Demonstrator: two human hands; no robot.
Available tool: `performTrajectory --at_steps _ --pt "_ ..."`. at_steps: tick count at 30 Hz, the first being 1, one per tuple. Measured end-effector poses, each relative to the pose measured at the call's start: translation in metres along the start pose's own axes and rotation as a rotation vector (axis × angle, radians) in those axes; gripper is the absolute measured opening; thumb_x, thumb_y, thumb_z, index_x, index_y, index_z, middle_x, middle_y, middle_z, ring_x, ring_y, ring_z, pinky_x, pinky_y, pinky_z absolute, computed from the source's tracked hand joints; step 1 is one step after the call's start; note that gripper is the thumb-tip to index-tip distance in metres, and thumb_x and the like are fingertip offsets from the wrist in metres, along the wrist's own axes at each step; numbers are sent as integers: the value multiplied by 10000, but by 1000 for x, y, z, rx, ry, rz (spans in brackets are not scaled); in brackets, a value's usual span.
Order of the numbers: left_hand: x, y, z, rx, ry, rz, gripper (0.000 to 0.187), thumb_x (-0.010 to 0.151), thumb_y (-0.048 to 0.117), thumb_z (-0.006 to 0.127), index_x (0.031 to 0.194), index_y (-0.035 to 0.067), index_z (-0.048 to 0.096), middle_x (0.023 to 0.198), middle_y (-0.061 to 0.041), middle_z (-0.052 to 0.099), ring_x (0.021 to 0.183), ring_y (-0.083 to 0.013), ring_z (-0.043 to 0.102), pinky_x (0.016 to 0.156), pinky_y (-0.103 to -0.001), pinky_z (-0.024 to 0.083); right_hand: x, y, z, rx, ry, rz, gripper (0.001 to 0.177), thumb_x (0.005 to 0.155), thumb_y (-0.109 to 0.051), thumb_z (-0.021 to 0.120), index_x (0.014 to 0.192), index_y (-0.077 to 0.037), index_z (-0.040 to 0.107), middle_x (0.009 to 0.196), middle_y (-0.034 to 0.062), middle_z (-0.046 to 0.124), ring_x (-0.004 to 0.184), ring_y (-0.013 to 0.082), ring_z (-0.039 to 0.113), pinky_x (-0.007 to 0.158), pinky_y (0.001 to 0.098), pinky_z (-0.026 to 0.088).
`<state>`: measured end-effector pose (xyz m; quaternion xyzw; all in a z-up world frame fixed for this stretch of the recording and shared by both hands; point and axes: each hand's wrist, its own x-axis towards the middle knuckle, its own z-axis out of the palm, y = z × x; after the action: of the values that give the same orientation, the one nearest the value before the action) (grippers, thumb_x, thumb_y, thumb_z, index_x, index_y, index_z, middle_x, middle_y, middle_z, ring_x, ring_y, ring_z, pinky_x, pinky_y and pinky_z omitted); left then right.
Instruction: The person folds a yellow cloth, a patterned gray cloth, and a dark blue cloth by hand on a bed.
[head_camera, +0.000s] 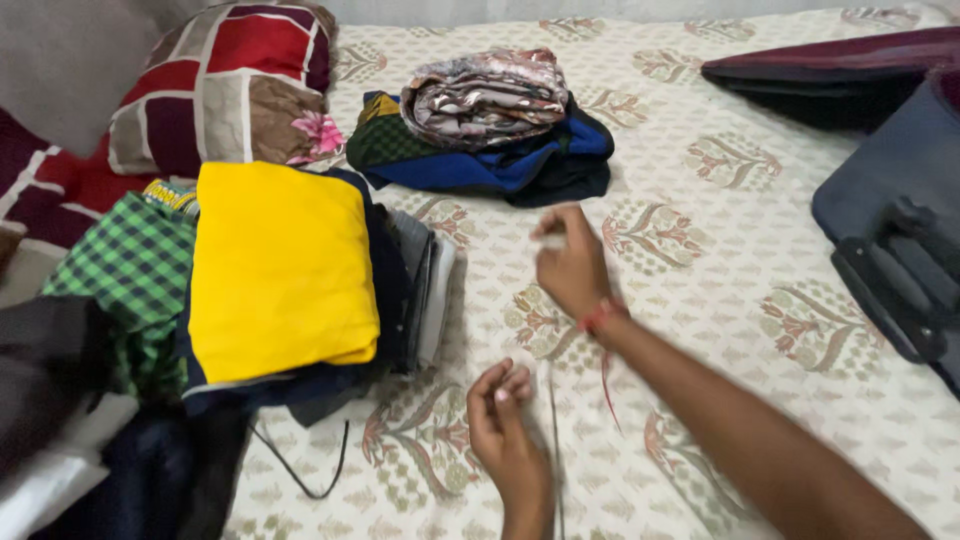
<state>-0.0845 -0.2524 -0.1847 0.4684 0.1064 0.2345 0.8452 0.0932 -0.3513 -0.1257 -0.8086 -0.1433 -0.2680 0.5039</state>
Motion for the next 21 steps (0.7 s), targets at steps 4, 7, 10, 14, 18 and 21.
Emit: performTrajectory --at_steps 4,7,10,14,18,21 --pt "0 -20 -5 24 49 14 279 1026 138 478 1183 -46 616 1139 -157 710 966 -189 684 909 -332 552 103 4 10 -645 -9 -317 595 833 -17 782 1378 -106 562 1337 177 495 1303 388 477 1071 523 436" --pt "-6 -44 -4 -131 119 11 225 1008 86 528 1139 -67 626 1098 -183 709 913 -191 661 824 -331 539 156 -5 23 -753 20 -565 862 716 -90 841 1509 -105 504 1452 269 416 1374 462 337 1103 628 326" --pt "-9 -58 -12 -78 96 -3 198 1002 61 528 1088 -66 652 1085 -172 715 874 -187 661 801 -321 537 185 4 49 -772 -61 -446 1074 523 -189 905 1493 -129 448 1446 269 394 1375 540 323 1001 731 331" --pt "-4 -59 -10 -102 88 -54 177 991 46 534 1066 -49 662 1015 -160 713 843 -168 646 789 -312 533 170 32 60 -844 -271 -290 793 649 -48 794 1399 -115 545 1553 147 442 1371 383 458 1013 586 431" --pt "-11 -43 -7 -121 98 -130 184 990 75 522 1052 -39 653 1000 -129 694 867 -163 641 817 -315 538 106 31 56 -614 -210 -499 658 606 -9 772 1256 -83 696 1416 204 582 1262 380 578 972 478 494" --pt "-5 -35 -3 -214 51 -50 192 1042 79 530 1152 -43 630 978 -133 642 874 -161 580 858 -325 530 53 10 31 -403 -194 -463 540 635 58 692 1157 -70 741 1344 211 673 1097 383 659 948 445 537"
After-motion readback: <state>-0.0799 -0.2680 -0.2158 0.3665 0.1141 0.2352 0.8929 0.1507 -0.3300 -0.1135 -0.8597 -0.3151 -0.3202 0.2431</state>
